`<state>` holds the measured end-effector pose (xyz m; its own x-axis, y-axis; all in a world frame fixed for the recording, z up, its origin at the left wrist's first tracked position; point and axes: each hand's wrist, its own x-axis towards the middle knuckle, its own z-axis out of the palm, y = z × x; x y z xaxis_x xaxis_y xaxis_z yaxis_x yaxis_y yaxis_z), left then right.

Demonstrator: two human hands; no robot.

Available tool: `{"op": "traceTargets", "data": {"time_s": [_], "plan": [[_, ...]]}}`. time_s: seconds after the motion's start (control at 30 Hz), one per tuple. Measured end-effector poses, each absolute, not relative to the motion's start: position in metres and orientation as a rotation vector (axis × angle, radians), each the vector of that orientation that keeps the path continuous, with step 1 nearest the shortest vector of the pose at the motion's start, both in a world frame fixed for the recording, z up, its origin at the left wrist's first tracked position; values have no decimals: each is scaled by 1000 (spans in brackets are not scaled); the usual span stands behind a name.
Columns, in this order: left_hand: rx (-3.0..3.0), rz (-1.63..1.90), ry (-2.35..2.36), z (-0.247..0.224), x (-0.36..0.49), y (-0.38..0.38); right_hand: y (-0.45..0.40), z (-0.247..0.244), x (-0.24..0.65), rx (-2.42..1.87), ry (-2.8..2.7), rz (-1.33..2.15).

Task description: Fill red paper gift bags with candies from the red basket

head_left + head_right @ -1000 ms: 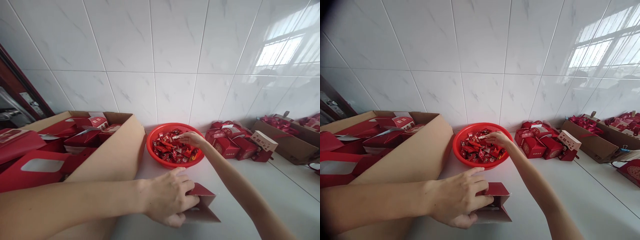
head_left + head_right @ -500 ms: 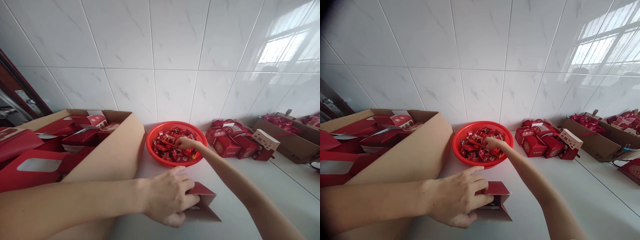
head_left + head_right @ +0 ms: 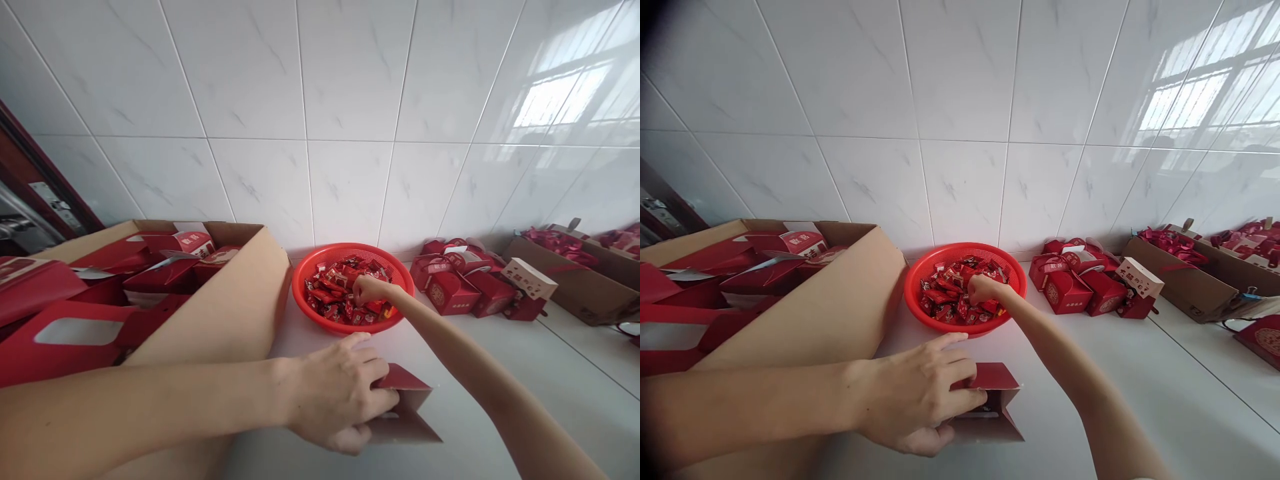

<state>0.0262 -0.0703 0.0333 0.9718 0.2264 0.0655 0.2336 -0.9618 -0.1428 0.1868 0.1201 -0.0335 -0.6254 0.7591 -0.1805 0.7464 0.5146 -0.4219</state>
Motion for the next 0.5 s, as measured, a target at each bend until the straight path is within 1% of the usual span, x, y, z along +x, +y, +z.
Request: {"op": "traceTargets", "data": {"time_s": [0.23, 0.3, 0.4, 0.5], "plan": [[-3037, -23, -378, 37, 25, -64, 102, -17, 206, -1192, -2421, 545], [-3078, -26, -435, 39, 24, -59, 91, -10, 213, -1069, -2288, 534], [-3160, -126, -613, 44, 21, -48, 71, 3, 223, -827, -2027, 557], [-3319, -253, -911, 51, 18, -37, 52, 15, 229, -729, -1881, 556]]}}
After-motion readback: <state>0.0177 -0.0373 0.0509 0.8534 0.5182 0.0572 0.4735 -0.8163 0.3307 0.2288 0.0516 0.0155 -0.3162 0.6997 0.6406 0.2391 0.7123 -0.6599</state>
